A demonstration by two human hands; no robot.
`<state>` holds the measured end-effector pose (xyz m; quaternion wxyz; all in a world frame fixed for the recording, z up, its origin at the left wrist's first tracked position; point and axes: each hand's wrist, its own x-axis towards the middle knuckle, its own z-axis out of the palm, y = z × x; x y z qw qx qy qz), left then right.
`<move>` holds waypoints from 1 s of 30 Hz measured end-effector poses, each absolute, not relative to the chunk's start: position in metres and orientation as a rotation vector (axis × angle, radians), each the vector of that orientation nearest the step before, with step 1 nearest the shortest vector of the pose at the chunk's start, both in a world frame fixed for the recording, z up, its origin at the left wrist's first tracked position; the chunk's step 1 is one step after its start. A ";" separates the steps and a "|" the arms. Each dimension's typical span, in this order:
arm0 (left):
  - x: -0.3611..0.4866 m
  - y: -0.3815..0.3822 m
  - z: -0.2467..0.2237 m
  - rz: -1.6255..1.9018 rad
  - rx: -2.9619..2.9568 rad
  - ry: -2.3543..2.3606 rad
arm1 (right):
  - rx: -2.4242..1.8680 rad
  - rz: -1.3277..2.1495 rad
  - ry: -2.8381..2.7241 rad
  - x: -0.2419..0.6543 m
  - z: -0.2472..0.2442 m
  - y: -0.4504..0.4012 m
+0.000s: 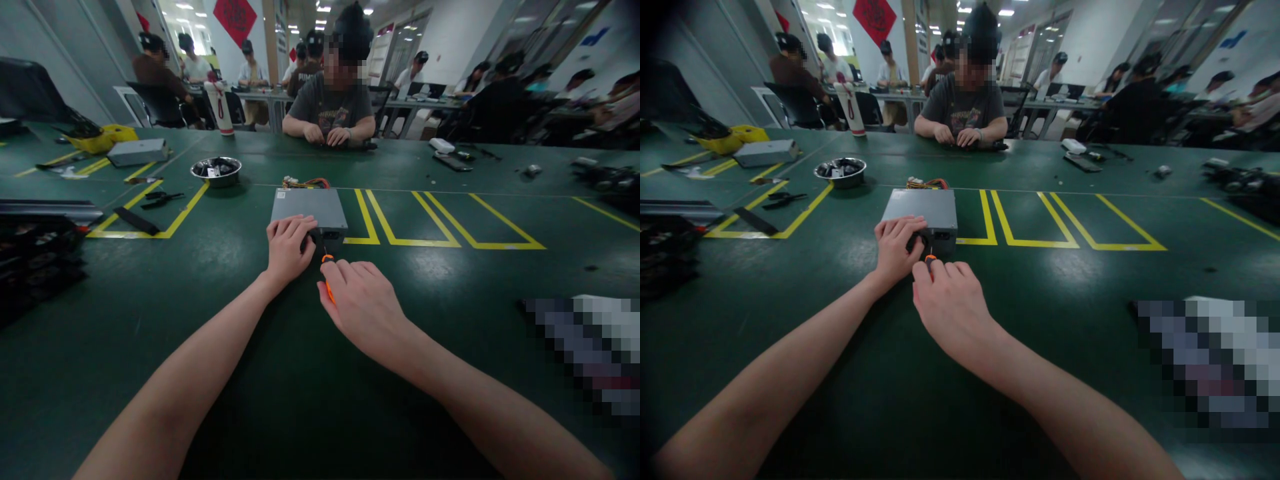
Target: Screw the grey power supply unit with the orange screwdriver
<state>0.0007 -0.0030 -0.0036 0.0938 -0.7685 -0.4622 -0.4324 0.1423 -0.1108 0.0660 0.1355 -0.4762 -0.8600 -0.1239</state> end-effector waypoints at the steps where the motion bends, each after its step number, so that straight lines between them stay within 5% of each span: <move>1: 0.001 -0.004 -0.003 -1.280 -2.284 -1.372 | -1.409 -0.385 -2.523 0.143 0.064 -0.113; 30: 0.001 -0.003 -0.003 -1.288 -2.300 -1.375 | -1.229 -0.557 -2.407 0.161 0.037 -0.110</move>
